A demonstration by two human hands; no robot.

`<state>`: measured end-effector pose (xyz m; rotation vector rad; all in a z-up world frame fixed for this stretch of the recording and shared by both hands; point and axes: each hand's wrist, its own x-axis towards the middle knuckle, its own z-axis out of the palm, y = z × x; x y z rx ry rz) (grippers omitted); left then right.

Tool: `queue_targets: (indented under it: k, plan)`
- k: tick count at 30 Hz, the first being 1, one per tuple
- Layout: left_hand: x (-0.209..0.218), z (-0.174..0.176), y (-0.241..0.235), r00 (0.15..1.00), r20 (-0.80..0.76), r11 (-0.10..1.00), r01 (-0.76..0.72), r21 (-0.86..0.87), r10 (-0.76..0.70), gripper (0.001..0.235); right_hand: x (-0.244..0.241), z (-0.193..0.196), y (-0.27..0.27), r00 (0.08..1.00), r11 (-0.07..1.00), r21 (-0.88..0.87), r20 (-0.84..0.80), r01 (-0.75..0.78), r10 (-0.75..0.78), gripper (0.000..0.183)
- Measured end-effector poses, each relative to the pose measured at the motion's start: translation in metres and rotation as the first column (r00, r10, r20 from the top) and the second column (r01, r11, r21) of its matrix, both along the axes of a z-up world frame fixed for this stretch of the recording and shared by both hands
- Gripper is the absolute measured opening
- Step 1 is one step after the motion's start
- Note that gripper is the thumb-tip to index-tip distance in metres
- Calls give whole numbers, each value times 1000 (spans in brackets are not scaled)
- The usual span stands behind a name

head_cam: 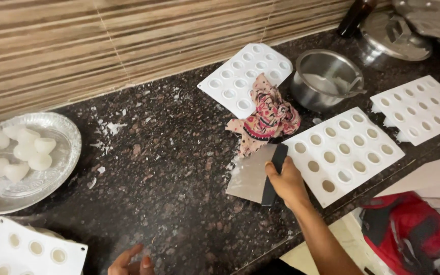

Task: The person rolls white dough pieces in flour on a plate to form round balls and sets them aside. They then arrange perforated white mold sheets on the counter and use a bench scraper to gather scattered flour and dough scraps from the countertop.

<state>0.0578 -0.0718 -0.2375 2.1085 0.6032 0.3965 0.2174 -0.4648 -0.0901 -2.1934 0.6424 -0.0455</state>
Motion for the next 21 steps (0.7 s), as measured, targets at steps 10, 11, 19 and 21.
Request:
queue_targets:
  k: [10, 11, 19, 21]
  plan:
    - [61, 208, -88, 859, 299, 906, 360, 223, -415, 26, 38, 0, 110, 926, 957, 70, 280, -281, 252, 45]
    - [69, 232, -100, 860, 304, 908, 353, 227, -411, 26, 28, 8, 102, 923, 955, 70, 287, -287, 256, 45]
    - [165, 276, -205, 617, 53, 583, 708, 400, -786, 57, -19, 27, 36, 953, 972, 44, -192, -230, 235, 61]
    - [203, 251, -242, 601, -20, 518, 705, 484, -799, 68, -27, 19, 26, 964, 975, 74, -152, -210, 219, 62]
